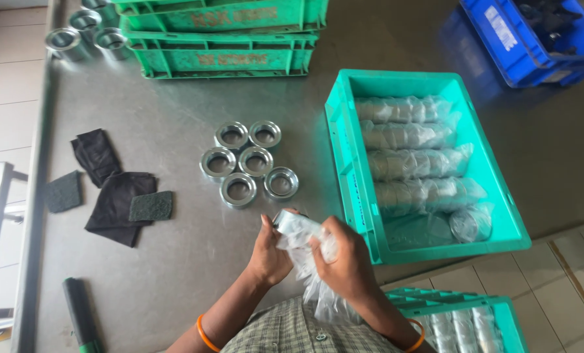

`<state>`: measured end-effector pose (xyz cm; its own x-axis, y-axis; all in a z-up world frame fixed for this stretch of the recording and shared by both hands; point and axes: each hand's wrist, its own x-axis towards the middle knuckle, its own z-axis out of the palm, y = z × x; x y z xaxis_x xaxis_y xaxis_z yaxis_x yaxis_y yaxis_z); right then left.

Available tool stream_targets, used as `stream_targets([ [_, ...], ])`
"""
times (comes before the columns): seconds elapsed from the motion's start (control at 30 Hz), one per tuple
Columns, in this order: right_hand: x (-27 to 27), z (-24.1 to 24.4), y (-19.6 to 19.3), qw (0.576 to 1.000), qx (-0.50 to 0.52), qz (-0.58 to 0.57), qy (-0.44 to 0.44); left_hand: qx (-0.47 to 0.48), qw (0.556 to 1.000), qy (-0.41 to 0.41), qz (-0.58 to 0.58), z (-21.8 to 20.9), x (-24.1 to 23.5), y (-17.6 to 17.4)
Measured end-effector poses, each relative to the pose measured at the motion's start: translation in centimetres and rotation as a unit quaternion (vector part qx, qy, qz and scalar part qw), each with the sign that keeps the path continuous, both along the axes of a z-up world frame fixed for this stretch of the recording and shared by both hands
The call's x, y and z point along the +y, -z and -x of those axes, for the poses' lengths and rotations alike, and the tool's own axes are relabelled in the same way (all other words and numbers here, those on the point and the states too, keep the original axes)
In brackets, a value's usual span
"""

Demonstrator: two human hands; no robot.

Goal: The person wraps metal rings in small plastic bags and places the wrapped rings into a blue plastic crate on a metal table.

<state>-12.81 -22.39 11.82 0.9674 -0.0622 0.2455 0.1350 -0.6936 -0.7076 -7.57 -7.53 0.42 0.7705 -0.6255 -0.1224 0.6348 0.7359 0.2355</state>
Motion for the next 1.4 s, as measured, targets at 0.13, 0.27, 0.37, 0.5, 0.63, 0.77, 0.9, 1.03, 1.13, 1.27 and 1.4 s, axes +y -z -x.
stream_targets([
  [0.13, -2.3, -0.1, -1.8, 0.999, -0.023, 0.019, 0.041, -0.089, 0.992, 0.031, -0.078, 0.7, -0.9, 0.3],
  [0.27, -7.1, -0.2, 0.4, 0.973, 0.007, -0.193, -0.128, -0.149, 0.985, 0.003, -0.084, 0.9, -1.0, 1.1],
  [0.37, -15.5, 0.4, 3.6, 0.957, 0.025, -0.285, -0.055, -0.169, 0.972, 0.000, -0.162, 0.5, 0.2, 2.7],
  [0.5, -23.4, 0.9, -6.6, 0.957, -0.004, -0.273, 0.101, -0.241, 0.853, 0.004, -0.462, -0.7, 1.9, 3.1],
  [0.63, -33.2, -1.5, -1.8, 0.958, 0.099, 0.145, 0.226, -0.301, 0.710, 0.026, -0.637, -1.1, 2.8, -1.6],
  [0.77, -32.3, -4.1, -0.1, 0.803, 0.396, 0.346, 0.281, -0.576, 0.415, -0.183, -0.680, -2.0, 2.6, -1.1],
  [0.9, -30.8, -5.6, 5.1, 0.713, 0.412, 0.494, 0.278, -0.610, 0.292, -0.166, -0.718, -2.4, 3.0, -0.1],
  [1.03, -32.6, -6.6, 9.2, 0.674, 0.401, 0.573, 0.236, -0.621, 0.257, -0.168, -0.721, -3.3, 3.5, 2.0],
  [1.13, -32.5, -6.6, 9.6, 0.664, 0.419, 0.574, 0.233, -0.640, 0.247, -0.189, -0.703, -4.5, 4.3, 2.8],
  [1.27, -32.2, -5.2, 8.4, 0.689, 0.312, 0.604, 0.251, -0.594, 0.228, -0.151, -0.756, -6.6, 3.1, 4.1],
  [1.4, -30.3, -4.8, 5.8, 0.706, 0.317, 0.571, 0.274, -0.547, 0.212, -0.145, -0.797, -7.5, 2.1, 4.3],
])
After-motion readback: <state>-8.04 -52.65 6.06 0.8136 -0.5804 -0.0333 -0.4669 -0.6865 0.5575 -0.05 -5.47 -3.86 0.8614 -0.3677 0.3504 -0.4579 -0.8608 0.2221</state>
